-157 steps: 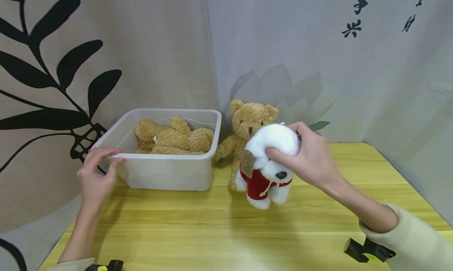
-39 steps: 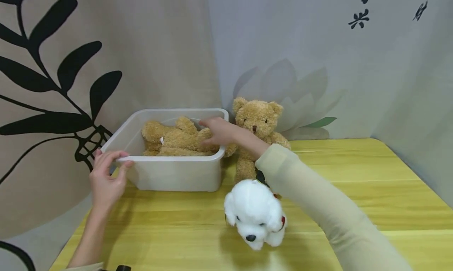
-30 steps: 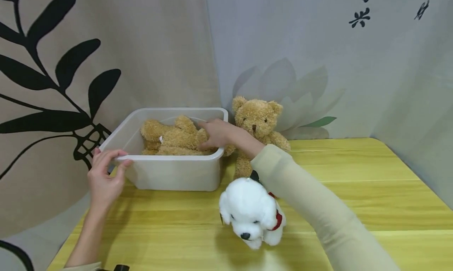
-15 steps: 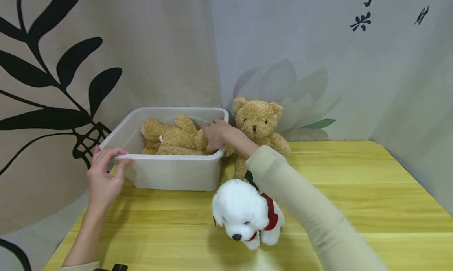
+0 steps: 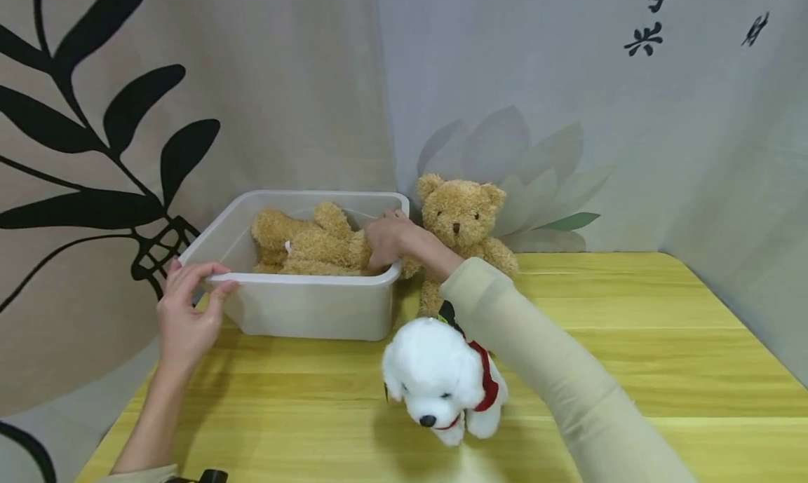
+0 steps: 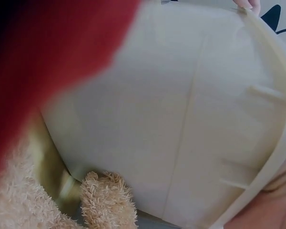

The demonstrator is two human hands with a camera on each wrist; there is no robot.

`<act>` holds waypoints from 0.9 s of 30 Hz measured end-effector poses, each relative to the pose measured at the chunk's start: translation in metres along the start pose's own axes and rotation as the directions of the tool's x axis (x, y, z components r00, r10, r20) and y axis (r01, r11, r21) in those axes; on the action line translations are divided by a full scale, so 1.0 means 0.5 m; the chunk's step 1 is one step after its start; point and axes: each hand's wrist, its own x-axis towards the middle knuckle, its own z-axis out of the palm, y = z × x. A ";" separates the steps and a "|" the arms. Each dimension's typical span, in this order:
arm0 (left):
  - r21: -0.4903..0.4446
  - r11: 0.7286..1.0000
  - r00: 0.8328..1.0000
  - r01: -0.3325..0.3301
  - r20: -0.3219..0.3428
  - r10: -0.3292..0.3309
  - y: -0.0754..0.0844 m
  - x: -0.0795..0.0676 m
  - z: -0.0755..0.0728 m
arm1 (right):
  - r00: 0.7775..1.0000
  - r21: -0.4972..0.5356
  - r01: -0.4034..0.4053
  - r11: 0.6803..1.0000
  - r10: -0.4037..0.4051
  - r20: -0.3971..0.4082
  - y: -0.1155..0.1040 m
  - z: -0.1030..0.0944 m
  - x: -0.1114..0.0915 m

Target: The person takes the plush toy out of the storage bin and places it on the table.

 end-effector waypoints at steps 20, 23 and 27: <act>-0.012 1.000 1.000 -0.003 -0.007 0.003 0.026 0.003 0.006 | 0.999 0.068 0.033 0.997 -0.035 0.027 0.007 -0.005 0.001; -0.022 1.000 1.000 -0.015 -0.010 0.014 0.030 0.011 0.012 | 1.000 0.106 0.021 0.994 -0.021 -0.005 0.013 -0.006 0.004; -0.045 0.999 1.000 -0.019 -0.002 0.019 0.027 0.023 0.022 | 0.999 0.069 0.003 0.998 -0.001 -0.034 0.021 -0.003 0.013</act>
